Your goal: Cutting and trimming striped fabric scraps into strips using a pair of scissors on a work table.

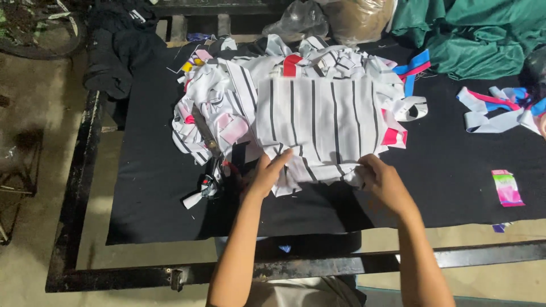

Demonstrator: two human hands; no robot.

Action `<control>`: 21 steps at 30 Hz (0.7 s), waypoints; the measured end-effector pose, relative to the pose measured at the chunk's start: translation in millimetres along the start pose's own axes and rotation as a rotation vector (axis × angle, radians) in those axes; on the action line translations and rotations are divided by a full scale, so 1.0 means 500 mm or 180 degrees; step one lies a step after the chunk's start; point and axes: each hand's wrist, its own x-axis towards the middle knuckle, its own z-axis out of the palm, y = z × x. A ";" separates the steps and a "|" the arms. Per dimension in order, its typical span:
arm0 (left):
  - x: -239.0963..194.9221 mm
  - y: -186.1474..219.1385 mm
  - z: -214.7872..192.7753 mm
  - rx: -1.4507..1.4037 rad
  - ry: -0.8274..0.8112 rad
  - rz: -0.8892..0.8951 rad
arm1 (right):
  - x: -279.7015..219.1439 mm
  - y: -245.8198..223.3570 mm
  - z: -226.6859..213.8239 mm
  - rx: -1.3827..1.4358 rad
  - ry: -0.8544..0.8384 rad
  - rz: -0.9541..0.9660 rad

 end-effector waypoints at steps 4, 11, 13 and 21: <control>0.000 0.145 0.066 0.0271 0.0023 -0.1051 | 0.062 -0.020 -0.052 0.0095 -0.0455 -0.0095; 0.133 0.327 0.084 0.0007 -0.0127 0.1274 | 0.230 -0.101 -0.087 0.0561 0.0945 -0.1501; 0.154 0.385 0.091 -0.0142 -0.0593 0.1990 | 0.190 -0.202 -0.109 0.0973 0.1589 -0.2205; 0.159 0.202 0.047 -0.0815 0.0343 -0.0021 | 0.241 -0.013 0.063 0.0153 0.2419 -0.2170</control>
